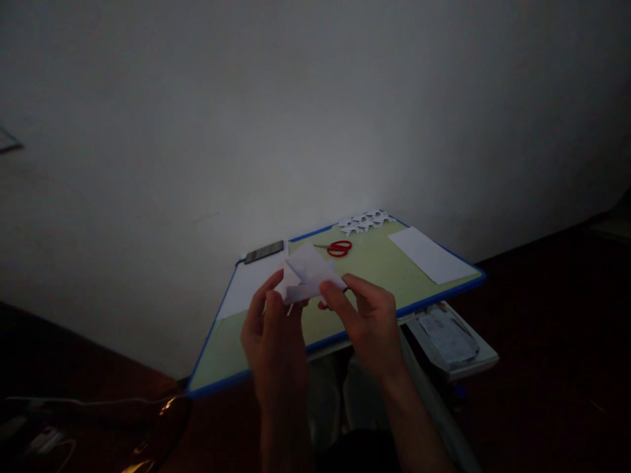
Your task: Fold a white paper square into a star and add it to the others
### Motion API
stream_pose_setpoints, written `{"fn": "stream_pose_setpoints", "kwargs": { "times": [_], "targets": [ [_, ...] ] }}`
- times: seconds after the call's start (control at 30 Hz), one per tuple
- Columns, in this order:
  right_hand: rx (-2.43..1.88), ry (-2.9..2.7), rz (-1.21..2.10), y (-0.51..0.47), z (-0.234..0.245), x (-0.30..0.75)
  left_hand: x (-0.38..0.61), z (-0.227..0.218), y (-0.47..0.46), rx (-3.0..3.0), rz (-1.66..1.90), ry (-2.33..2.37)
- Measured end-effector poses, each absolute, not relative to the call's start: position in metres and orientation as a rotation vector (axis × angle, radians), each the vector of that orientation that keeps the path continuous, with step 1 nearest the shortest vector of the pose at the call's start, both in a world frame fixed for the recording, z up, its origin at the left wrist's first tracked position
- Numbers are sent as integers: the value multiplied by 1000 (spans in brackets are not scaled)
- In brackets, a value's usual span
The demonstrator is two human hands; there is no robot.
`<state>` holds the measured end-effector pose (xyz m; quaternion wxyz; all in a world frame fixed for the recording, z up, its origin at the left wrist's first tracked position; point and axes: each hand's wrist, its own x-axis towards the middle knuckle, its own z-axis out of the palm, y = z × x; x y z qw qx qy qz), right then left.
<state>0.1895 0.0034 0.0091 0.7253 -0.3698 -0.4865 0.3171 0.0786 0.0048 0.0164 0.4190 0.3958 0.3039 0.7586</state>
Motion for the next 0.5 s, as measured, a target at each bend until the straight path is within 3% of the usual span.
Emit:
{"fn": "stream_pose_setpoints", "kwargs": {
  "times": [0.37,0.5],
  "targets": [
    [-879,-1258,728,8,2,200,77,11,7,1059,1869,842],
    [-964,-1236,575,11,-1,213,75,9,8,1076,1869,853]
  ]
}}
